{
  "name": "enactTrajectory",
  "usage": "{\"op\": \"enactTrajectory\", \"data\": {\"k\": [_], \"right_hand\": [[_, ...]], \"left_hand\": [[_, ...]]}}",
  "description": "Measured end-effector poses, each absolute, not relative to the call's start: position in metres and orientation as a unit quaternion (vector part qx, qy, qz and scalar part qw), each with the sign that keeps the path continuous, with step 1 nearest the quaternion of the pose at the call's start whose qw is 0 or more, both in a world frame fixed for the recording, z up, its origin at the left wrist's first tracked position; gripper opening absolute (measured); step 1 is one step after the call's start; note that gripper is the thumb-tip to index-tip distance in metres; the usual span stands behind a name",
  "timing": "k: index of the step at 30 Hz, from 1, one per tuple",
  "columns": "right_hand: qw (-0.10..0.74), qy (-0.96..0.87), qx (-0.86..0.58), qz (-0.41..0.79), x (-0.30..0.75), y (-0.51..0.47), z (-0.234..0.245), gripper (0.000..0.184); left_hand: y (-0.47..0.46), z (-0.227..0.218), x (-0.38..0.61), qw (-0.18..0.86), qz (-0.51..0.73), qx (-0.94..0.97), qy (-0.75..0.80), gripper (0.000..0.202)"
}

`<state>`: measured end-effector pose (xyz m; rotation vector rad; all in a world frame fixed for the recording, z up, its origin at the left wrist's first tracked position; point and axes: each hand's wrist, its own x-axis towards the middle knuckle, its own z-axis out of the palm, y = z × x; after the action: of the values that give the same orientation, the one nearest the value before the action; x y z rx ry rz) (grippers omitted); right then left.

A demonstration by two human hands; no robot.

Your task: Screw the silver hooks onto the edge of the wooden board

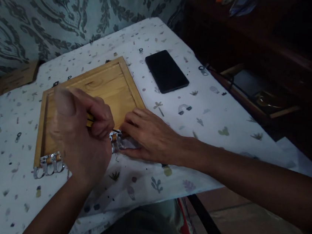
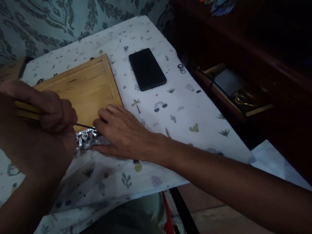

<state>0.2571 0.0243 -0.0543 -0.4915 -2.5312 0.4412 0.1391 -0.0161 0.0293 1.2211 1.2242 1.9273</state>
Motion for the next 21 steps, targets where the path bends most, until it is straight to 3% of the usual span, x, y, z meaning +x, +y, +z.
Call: {"op": "enactTrajectory", "data": {"k": [12, 21], "right_hand": [[0.277, -0.929, -0.173, 0.173, 0.258, 0.025, -0.055, 0.045], [0.258, -0.933, -0.182, 0.172, 0.257, 0.024, -0.051, 0.038]], "left_hand": [[-0.006, 0.030, 0.134, 0.336, 0.713, 0.458, 0.411, 0.038], [-0.001, 0.033, 0.125, 0.400, 0.663, 0.486, 0.406, 0.051]]}}
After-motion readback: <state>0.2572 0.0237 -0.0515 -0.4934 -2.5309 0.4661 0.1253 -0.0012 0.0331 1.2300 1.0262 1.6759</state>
